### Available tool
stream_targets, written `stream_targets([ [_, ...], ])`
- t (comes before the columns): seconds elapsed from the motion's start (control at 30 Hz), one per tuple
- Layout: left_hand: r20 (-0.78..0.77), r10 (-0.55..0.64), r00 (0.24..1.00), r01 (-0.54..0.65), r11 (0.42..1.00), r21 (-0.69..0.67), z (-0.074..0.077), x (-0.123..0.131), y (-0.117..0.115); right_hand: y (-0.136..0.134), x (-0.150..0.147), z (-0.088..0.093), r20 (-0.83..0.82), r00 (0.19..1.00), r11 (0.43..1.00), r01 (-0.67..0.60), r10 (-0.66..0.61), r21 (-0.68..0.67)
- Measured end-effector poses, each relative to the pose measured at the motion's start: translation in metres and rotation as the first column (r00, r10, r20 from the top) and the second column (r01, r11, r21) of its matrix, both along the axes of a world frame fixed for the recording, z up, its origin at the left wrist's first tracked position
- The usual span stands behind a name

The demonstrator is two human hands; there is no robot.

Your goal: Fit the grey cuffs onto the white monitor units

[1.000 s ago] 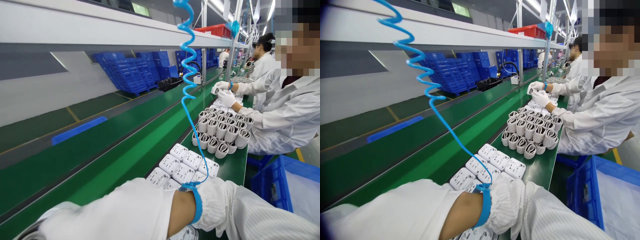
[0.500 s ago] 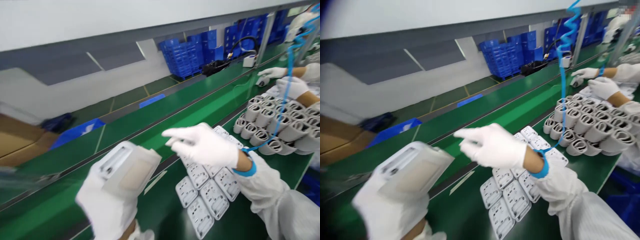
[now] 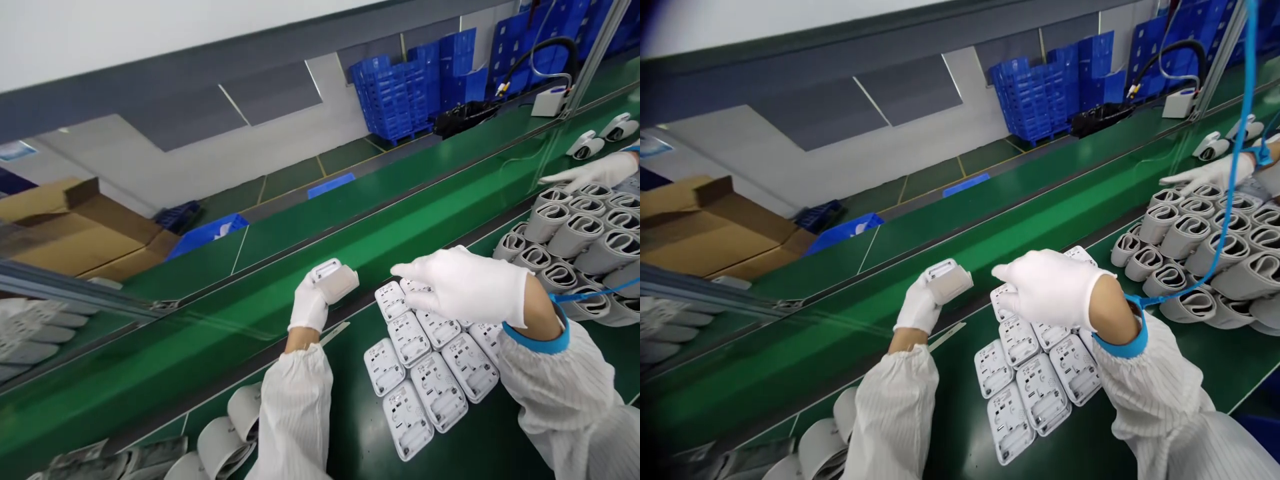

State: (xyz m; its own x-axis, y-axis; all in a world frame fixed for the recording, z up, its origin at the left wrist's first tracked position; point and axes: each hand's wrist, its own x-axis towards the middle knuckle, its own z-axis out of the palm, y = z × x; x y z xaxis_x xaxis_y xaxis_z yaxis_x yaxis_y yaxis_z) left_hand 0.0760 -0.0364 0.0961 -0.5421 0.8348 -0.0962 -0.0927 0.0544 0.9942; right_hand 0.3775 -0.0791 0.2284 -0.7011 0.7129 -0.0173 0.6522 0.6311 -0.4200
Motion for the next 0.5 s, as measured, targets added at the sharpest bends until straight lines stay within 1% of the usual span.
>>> stream_targets([
  [0.07,-0.012,0.016,1.0,-0.016,1.0,0.01,-0.01,-0.001,0.025,0.001,-0.002,-0.003,0.098,0.995,1.0,-0.014,0.015,-0.005],
  [0.13,-0.053,0.001,0.999,-0.001,1.0,-0.003,-0.023,-0.002,0.046,0.003,-0.005,-0.004,0.136,0.99,1.0,-0.017,0.02,-0.023],
  [0.2,-0.136,-0.043,0.99,0.04,0.999,-0.028,-0.036,-0.005,0.059,0.004,-0.008,-0.005,0.156,0.987,0.999,-0.021,0.028,-0.046],
  [0.23,-0.19,-0.075,0.979,0.068,0.997,-0.045,-0.041,-0.008,0.061,0.005,-0.01,-0.006,0.169,0.985,0.999,-0.014,0.022,-0.051],
  [0.3,-0.305,-0.149,0.941,0.127,0.988,-0.089,-0.05,-0.018,0.058,0.006,-0.013,-0.009,0.204,0.979,0.998,0.006,0.006,-0.059],
  [0.37,-0.408,-0.213,0.888,0.165,0.975,-0.149,-0.052,-0.033,0.05,0.008,-0.017,-0.014,0.24,0.971,0.999,0.027,-0.015,-0.045],
  [0.43,-0.488,-0.241,0.839,0.15,0.964,-0.217,-0.048,-0.049,0.041,0.009,-0.025,-0.024,0.26,0.965,1.0,0.024,-0.027,0.017],
  [0.5,-0.543,-0.239,0.805,0.097,0.956,-0.276,-0.037,-0.062,0.033,0.007,-0.038,-0.037,0.268,0.963,0.996,-0.014,-0.009,0.085],
])
